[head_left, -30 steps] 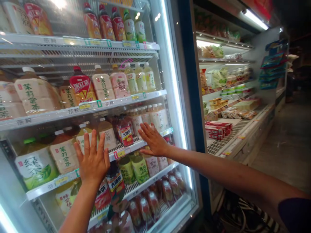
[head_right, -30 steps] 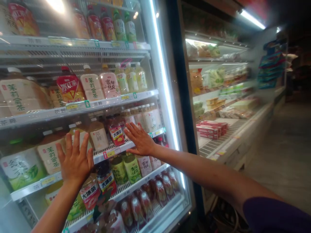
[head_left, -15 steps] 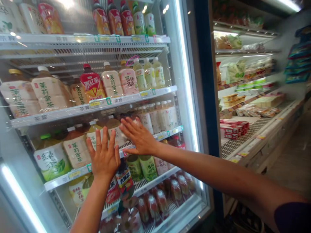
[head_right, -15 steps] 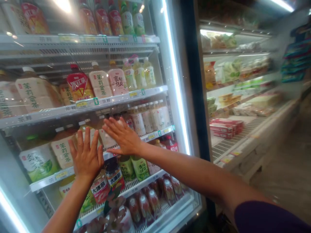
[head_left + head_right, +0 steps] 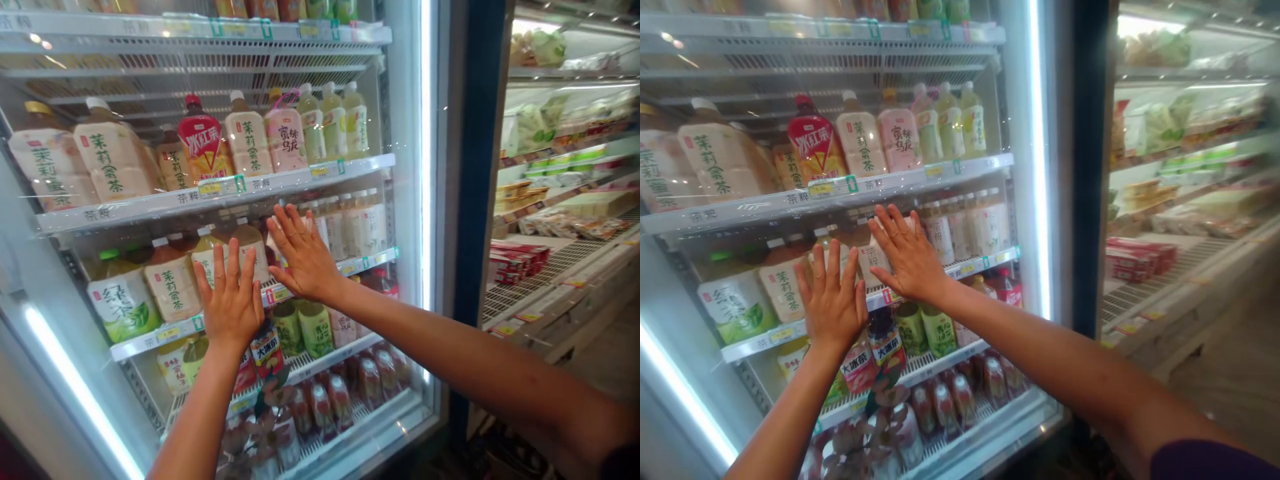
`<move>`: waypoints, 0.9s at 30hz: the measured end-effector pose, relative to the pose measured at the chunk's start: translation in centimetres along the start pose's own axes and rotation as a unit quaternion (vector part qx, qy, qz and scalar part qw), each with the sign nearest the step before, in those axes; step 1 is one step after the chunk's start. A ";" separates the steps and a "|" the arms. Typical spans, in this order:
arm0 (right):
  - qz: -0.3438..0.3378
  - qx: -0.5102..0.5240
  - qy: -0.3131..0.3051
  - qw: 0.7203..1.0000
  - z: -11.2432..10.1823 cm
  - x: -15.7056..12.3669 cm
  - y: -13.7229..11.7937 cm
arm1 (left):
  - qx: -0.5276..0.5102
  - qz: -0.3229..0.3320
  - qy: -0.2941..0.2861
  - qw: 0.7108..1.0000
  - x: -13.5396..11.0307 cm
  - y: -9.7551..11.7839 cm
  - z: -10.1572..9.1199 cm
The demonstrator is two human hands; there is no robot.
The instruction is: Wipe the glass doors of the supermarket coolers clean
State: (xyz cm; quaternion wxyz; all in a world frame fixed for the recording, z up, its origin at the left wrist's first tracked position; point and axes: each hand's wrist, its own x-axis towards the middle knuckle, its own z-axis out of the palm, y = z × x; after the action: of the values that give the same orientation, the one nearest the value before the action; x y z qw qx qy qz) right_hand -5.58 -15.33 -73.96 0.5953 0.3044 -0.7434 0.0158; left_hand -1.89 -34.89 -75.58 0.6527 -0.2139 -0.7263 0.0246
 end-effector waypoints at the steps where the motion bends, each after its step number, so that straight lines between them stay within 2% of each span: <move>1: 0.006 0.001 -0.003 1.000 0.2 -0.6 -0.3 | -0.004 -0.004 0.000 1.000 -0.1 0.0 0.0; 6: -0.033 0.023 -0.046 0.998 1.7 -6.4 -2.4 | -0.021 -0.012 -0.011 1.000 -0.4 0.1 0.2; 8: -0.012 0.031 -0.046 0.998 1.9 -6.7 -2.6 | -0.028 -0.020 -0.026 0.999 -0.4 0.1 0.2; 11: 0.067 0.041 -0.022 0.997 2.1 -6.2 -3.0 | -0.044 -0.036 -0.042 0.998 -0.4 0.1 0.2; 13: 0.093 0.047 -0.014 0.994 2.5 -7.0 -3.9 | -0.044 -0.037 -0.043 0.997 -0.4 0.2 0.2; 17: 0.050 0.047 -0.027 0.997 3.3 -9.9 -5.3 | -0.024 -0.019 -0.031 0.999 -0.4 0.1 0.2; 19: 0.038 0.044 -0.028 0.998 3.2 -9.4 -4.7 | -0.016 -0.009 -0.027 0.999 -0.4 0.1 0.2; 23: 0.058 0.037 -0.011 0.998 2.3 -6.5 -2.7 | -0.023 -0.014 -0.034 0.999 -0.5 0.0 0.3; 25: 0.044 0.032 -0.013 0.998 2.0 -6.7 -2.6 | -0.035 -0.024 -0.038 0.998 -0.5 0.0 0.3; 27: 0.003 0.029 -0.026 0.999 2.0 -7.4 -2.9 | -0.040 -0.028 -0.036 0.998 -0.5 0.1 0.2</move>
State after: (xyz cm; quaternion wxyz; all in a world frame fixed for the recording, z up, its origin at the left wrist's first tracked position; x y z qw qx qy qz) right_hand -5.18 -15.21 -82.11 0.5668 0.3195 -0.7587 0.0317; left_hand -2.04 -34.97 -76.12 0.6176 -0.2188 -0.7553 -0.0151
